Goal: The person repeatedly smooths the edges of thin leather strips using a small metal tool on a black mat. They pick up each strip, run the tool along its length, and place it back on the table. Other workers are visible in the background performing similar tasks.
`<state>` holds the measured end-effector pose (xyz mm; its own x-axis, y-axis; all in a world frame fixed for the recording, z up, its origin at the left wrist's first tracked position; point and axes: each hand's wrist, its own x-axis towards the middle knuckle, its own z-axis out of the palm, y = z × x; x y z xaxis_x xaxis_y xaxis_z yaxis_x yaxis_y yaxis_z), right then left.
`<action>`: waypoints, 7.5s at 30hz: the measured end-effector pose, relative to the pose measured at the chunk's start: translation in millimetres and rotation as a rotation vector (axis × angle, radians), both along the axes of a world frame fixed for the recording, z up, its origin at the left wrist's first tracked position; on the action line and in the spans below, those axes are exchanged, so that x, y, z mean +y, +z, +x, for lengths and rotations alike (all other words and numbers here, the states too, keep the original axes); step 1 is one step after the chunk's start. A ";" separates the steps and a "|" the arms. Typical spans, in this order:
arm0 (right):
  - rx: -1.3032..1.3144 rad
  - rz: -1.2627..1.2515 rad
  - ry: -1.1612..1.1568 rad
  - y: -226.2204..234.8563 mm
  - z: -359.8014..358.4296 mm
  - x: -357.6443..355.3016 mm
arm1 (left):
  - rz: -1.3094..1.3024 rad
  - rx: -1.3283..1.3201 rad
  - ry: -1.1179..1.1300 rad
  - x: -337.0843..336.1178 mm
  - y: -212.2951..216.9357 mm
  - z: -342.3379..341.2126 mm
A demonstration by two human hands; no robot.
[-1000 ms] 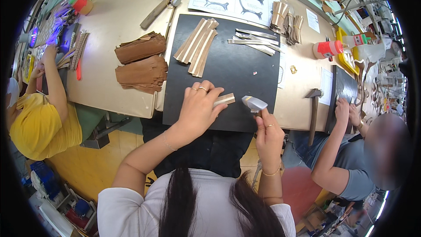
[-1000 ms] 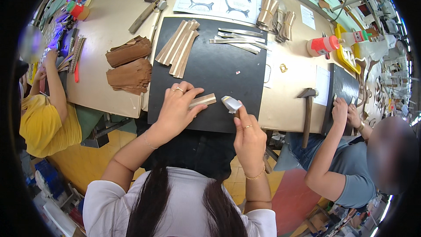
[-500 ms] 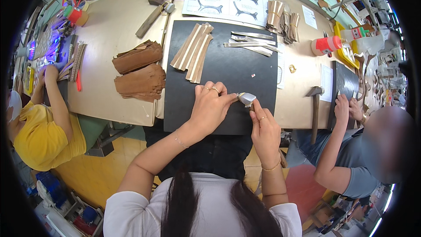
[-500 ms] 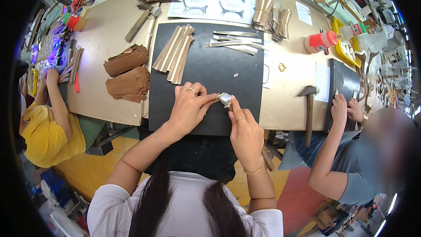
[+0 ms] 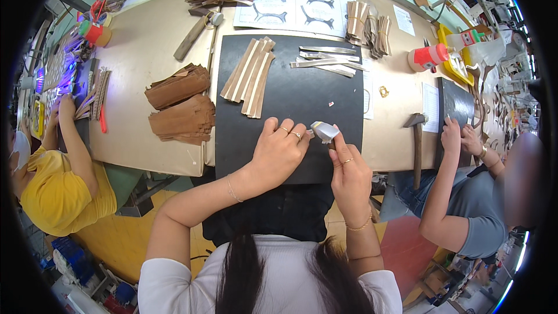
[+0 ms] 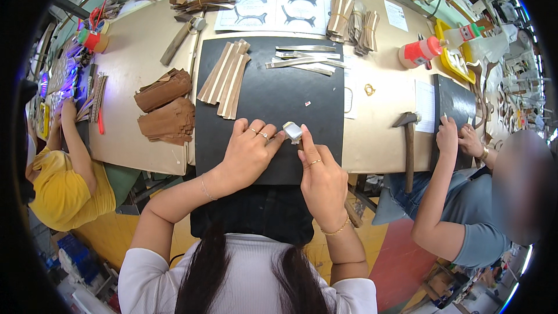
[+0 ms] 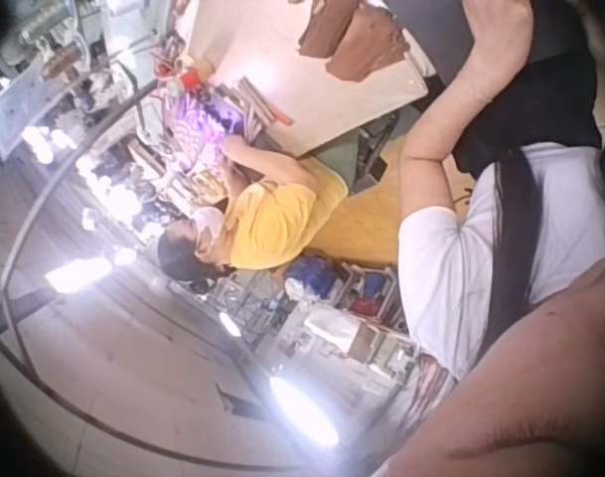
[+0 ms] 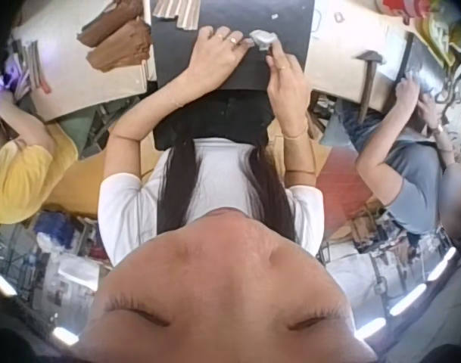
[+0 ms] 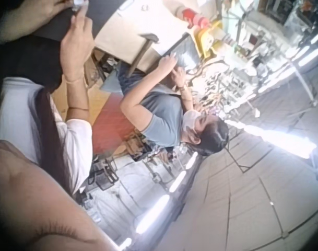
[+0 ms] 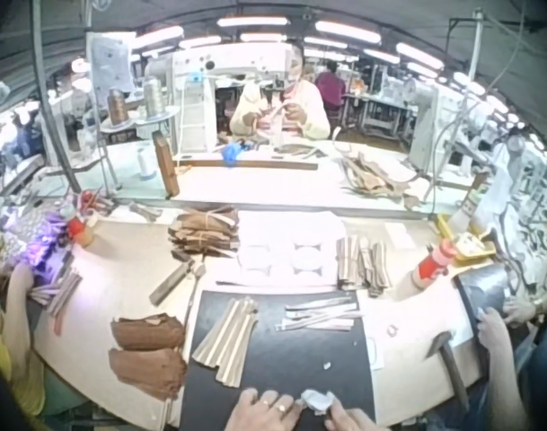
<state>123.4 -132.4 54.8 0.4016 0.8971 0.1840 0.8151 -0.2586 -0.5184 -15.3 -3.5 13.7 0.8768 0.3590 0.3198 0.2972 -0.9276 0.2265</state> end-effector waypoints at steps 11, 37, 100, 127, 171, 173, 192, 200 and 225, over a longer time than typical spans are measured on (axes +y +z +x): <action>-0.022 0.079 -0.005 -2.8 0.9 3.2 | -0.030 -0.005 0.003 -0.4 -1.6 -0.6; -0.067 0.024 -0.055 -7.6 5.0 12.1 | -0.019 -0.127 0.050 8.0 -15.6 13.0; -0.098 -0.119 0.065 3.5 -7.2 8.1 | 0.056 -0.016 0.042 1.2 -6.7 -17.7; -0.090 -0.007 -0.016 -16.1 -0.4 14.9 | -0.068 -0.138 0.146 2.0 -19.9 0.5; -0.052 -0.072 0.136 -3.9 -5.1 13.6 | -0.298 -0.149 0.121 9.5 -13.5 -36.1; -0.036 -0.038 0.143 -5.1 -8.1 16.0 | -0.197 -0.129 0.117 6.7 -13.3 -36.0; -0.085 -0.190 0.197 0.1 -14.5 15.8 | -0.180 -0.203 0.194 3.6 -16.9 -42.9; -0.106 -0.186 0.205 -0.5 -12.9 15.3 | -0.150 -0.162 0.140 -4.2 -17.2 -54.6; -0.019 -0.050 0.149 9.4 -19.6 11.6 | -0.206 -0.178 0.016 14.0 3.5 -59.9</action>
